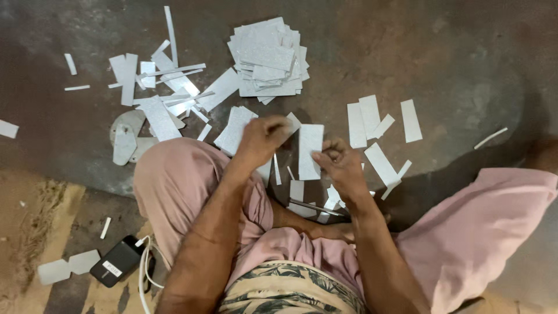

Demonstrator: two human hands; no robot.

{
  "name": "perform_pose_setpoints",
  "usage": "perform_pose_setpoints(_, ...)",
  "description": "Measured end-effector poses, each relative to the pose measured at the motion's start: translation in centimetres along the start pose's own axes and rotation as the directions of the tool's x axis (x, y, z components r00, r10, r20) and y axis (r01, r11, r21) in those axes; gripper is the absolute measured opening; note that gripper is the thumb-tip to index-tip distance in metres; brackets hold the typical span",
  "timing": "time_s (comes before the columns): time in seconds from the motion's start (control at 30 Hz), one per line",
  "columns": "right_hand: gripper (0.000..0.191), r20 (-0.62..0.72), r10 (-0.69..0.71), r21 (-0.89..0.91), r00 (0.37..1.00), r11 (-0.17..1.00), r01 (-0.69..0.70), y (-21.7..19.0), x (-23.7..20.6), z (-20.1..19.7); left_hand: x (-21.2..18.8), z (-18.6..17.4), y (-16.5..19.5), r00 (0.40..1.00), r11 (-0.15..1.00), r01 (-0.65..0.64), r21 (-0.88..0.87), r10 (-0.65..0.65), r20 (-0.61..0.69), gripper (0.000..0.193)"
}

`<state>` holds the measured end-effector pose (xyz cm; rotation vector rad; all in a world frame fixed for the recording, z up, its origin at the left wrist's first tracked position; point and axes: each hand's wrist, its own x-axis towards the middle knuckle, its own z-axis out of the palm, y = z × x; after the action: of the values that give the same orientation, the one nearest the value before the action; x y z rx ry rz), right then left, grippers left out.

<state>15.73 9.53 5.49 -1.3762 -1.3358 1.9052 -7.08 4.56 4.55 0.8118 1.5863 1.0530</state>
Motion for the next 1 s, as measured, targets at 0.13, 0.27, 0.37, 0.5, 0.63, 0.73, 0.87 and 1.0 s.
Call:
perform_pose_setpoints(0.13,0.023,-0.135,0.009,0.103,0.991,0.995,0.005,2.9,-1.0,-1.2,-0.6,-4.3,0.0,0.929,0.547,0.195,0.814,0.163,-0.333,0.055)
perform_pose_setpoints(0.27,0.022,-0.156,-0.03,0.092,0.987,0.995,0.045,4.3,-1.3,-2.9,-0.5,-4.2,0.1,0.907,0.568,0.3,0.766,0.079,-0.414,0.061)
perform_pose_setpoints(0.37,0.021,-0.162,-0.054,0.109,0.985,0.991,0.072,4.0,-1.5,-3.7,-0.8,-3.6,0.3,0.888,0.598,0.307,0.74,0.1,-0.45,0.049)
perform_pose_setpoints(0.5,0.022,-0.152,-0.065,0.143,0.986,0.986,0.087,3.1,-1.9,-3.9,-1.1,-4.5,0.9,0.905,0.645,0.308,0.699,0.03,-0.425,0.045)
perform_pose_setpoints(0.63,0.021,-0.148,-0.048,0.145,0.988,0.987,0.07,2.6,-2.1,-3.7,-1.5,-5.5,1.0,0.906,0.664,0.236,0.71,0.113,-0.407,0.034)
perform_pose_setpoints(0.73,0.021,-0.129,-0.024,0.138,0.991,0.989,0.042,2.2,-2.1,-3.5,-1.9,-5.8,1.1,0.885,0.675,0.209,0.708,0.178,-0.431,0.027)
perform_pose_setpoints(0.87,0.02,-0.103,0.006,0.175,0.995,0.984,0.013,1.6,-2.2,-3.2,-1.8,-5.8,1.1,0.866,0.702,0.176,0.69,0.223,-0.448,0.021)
perform_pose_setpoints(1.0,0.022,-0.041,-0.03,0.19,0.999,0.981,0.037,0.9,-1.8,-2.3,-0.8,-3.9,0.9,0.979,0.991,0.015,0.133,0.013,-0.204,0.029)
